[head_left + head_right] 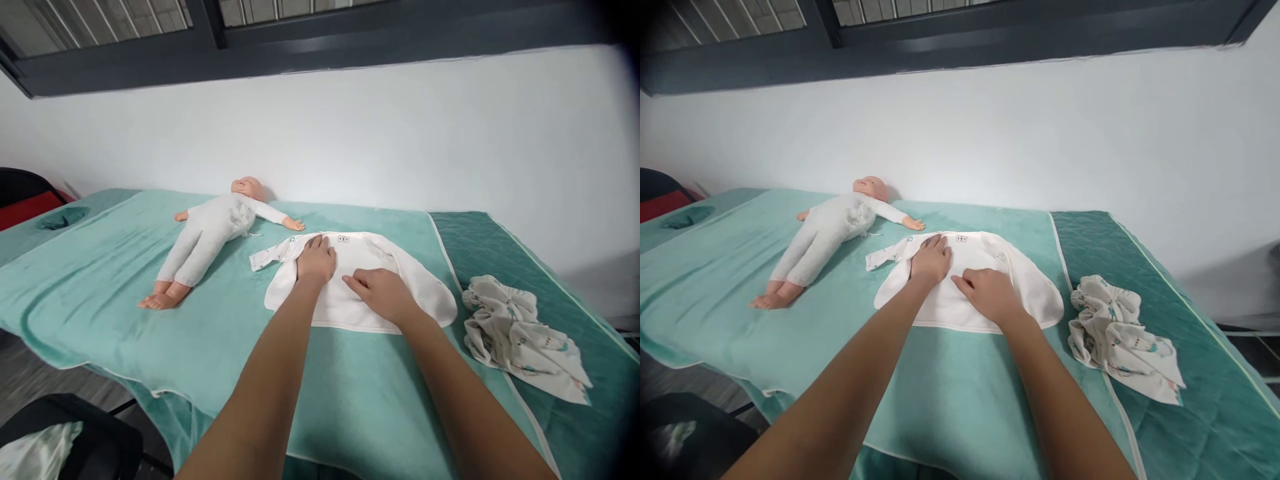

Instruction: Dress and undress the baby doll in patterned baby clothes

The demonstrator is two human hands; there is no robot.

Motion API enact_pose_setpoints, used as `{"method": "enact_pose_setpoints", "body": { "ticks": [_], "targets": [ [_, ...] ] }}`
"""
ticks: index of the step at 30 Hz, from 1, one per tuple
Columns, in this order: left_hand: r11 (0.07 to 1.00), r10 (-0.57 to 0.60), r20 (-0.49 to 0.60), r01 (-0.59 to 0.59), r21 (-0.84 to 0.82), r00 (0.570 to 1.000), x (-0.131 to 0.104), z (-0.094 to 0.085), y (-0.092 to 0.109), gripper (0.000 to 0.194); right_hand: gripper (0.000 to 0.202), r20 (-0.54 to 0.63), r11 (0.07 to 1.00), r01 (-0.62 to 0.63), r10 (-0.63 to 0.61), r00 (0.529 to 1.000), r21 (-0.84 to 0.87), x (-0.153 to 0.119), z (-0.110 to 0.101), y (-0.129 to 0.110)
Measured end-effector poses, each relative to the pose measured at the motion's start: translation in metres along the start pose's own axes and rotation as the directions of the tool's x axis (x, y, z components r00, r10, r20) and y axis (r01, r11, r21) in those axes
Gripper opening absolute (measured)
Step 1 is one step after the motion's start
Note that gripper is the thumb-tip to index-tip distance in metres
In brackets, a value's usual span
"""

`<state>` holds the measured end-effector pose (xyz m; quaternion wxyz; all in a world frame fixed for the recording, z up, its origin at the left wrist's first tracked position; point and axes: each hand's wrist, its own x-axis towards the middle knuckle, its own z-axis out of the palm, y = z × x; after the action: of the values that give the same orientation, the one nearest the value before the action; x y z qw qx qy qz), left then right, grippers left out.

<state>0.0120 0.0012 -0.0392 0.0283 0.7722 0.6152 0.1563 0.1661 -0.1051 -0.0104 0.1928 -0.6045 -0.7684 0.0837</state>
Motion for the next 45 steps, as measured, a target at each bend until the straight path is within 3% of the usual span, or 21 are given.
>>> {"method": "enact_pose_setpoints", "body": {
  "ticks": [2,8,14,22,25,27,29,32,35,36,38,40,45],
  "targets": [
    [1.000,0.001,-0.001,-0.001,-0.005,1.000,0.000,0.000,0.000,0.050,0.048,0.005,1.000,-0.018,0.018,1.000,-0.016,-0.012,0.000,0.002],
    [1.000,0.001,-0.002,-0.001,-0.017,1.000,0.001,0.002,-0.002,0.049,0.040,-0.199,0.997,0.019,-0.033,0.979,-0.075,-0.050,0.004,0.005],
    [1.000,0.012,-0.023,-0.013,-0.026,1.000,0.001,0.002,-0.002,0.049,0.027,-0.134,0.982,0.123,-0.143,0.981,-0.146,-0.074,0.007,0.004],
    [0.999,0.019,-0.022,-0.020,-0.042,1.000,0.003,0.003,-0.003,0.048,0.040,-0.135,0.968,0.209,-0.227,0.964,-0.140,-0.078,0.013,0.004],
    [0.999,0.019,-0.031,-0.021,-0.041,0.999,0.002,0.003,-0.003,0.047,0.044,-0.149,0.988,0.151,-0.146,0.978,0.016,-0.074,0.006,0.005],
    [0.999,0.022,-0.040,-0.023,-0.039,0.999,0.002,0.003,-0.002,0.046,0.045,-0.193,0.987,0.052,-0.022,0.981,0.151,-0.062,-0.006,0.014],
    [0.999,0.028,-0.047,-0.029,-0.037,0.999,0.002,0.004,-0.002,0.046,0.042,-0.270,0.973,-0.094,0.151,0.951,0.212,-0.044,-0.021,0.032],
    [0.999,0.028,-0.055,-0.030,-0.036,0.998,0.002,0.004,-0.002,0.046,0.033,-0.352,0.923,-0.379,0.378,0.856,0.070,-0.014,-0.040,0.070],
    [0.999,0.018,-0.059,-0.020,-0.035,0.998,0.002,0.004,-0.002,0.045,0.050,-0.141,0.795,-0.596,0.581,0.802,-0.112,0.000,-0.046,0.105],
    [0.999,0.017,-0.060,-0.020,-0.034,0.998,0.002,0.004,-0.002,0.045,0.052,-0.068,0.787,-0.601,0.598,0.799,-0.138,0.000,-0.045,0.114],
    [0.999,0.017,-0.062,-0.019,-0.028,0.998,0.002,0.005,-0.002,0.045,0.049,0.018,0.831,-0.542,0.548,0.836,-0.129,-0.004,-0.043,0.125],
    [1.000,0.014,-0.065,-0.016,-0.019,0.998,0.003,0.005,-0.002,0.045,0.044,0.009,0.872,-0.479,0.482,0.876,-0.099,-0.011,-0.040,0.130],
    [1.000,0.015,-0.068,-0.016,-0.022,0.998,0.003,0.007,-0.003,0.045,0.035,-0.095,0.904,-0.410,0.401,0.911,-0.117,-0.019,-0.038,0.123]
  ]
}}
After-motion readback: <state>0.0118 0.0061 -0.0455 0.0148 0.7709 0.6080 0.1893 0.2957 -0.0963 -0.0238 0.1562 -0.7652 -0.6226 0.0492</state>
